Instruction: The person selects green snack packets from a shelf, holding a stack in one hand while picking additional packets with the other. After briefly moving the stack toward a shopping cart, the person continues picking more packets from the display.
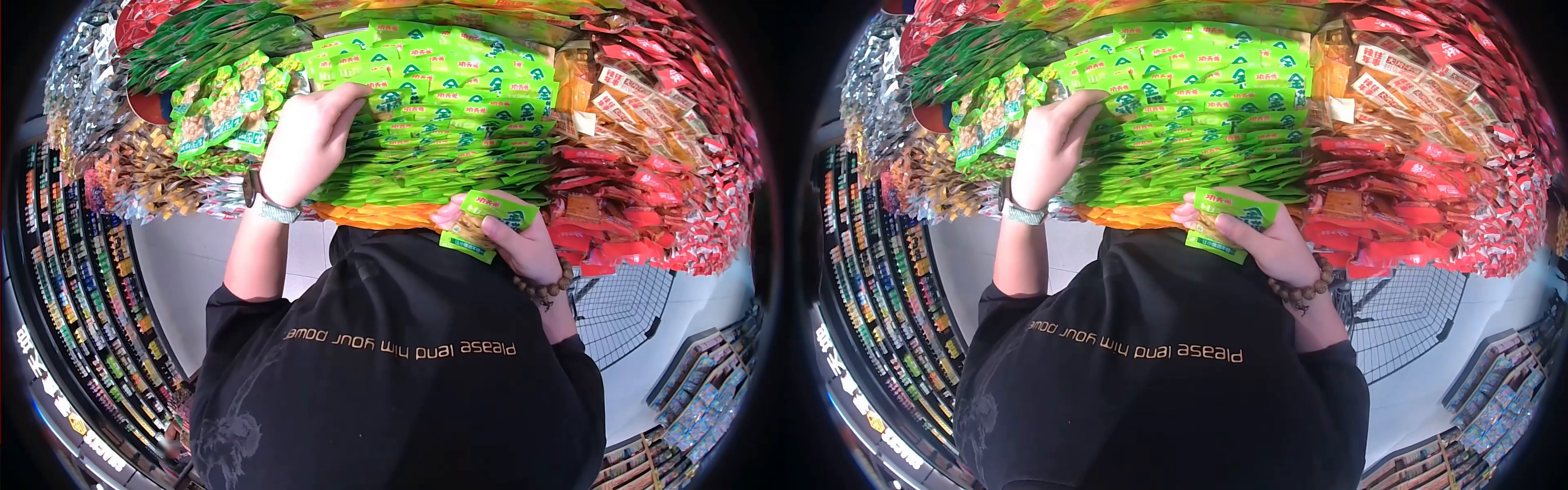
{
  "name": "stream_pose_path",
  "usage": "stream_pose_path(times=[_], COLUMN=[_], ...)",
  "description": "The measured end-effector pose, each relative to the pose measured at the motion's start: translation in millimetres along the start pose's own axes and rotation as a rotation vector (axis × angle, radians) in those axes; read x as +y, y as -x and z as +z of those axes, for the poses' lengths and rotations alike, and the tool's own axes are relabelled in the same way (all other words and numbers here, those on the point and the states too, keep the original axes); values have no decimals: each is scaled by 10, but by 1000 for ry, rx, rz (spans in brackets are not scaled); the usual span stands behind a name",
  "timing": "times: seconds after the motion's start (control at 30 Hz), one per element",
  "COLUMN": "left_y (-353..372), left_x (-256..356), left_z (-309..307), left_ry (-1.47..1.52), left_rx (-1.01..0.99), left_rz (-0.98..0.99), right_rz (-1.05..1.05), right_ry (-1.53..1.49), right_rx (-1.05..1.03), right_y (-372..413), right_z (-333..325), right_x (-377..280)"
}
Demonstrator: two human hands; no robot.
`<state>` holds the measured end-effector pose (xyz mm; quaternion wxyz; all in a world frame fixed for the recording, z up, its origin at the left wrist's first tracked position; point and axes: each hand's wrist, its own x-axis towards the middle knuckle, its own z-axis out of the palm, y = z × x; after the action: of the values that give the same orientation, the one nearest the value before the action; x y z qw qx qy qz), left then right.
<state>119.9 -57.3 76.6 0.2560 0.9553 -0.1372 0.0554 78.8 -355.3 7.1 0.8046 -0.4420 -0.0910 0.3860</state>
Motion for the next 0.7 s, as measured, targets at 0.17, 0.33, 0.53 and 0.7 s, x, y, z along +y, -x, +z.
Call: stream_pose_path(times=[0.17,0.33,0.53,0.7], left_y=[26,10,-23,-88], left_x=[-48,-37,-68,-117], left_z=[88,133,181,112], left_ry=[49,68,-2,99], left_rx=[-27,-87,-214,-322], left_rz=[1,-30,-40,-52], right_rz=[15,19,37,-3], right_ry=[29,49,59,123], right_rx=[10,-13,22,15], right_y=[10,-22,4,-5], right_z=[-10,-39,-54,-20], right_x=[10,1,26,6])
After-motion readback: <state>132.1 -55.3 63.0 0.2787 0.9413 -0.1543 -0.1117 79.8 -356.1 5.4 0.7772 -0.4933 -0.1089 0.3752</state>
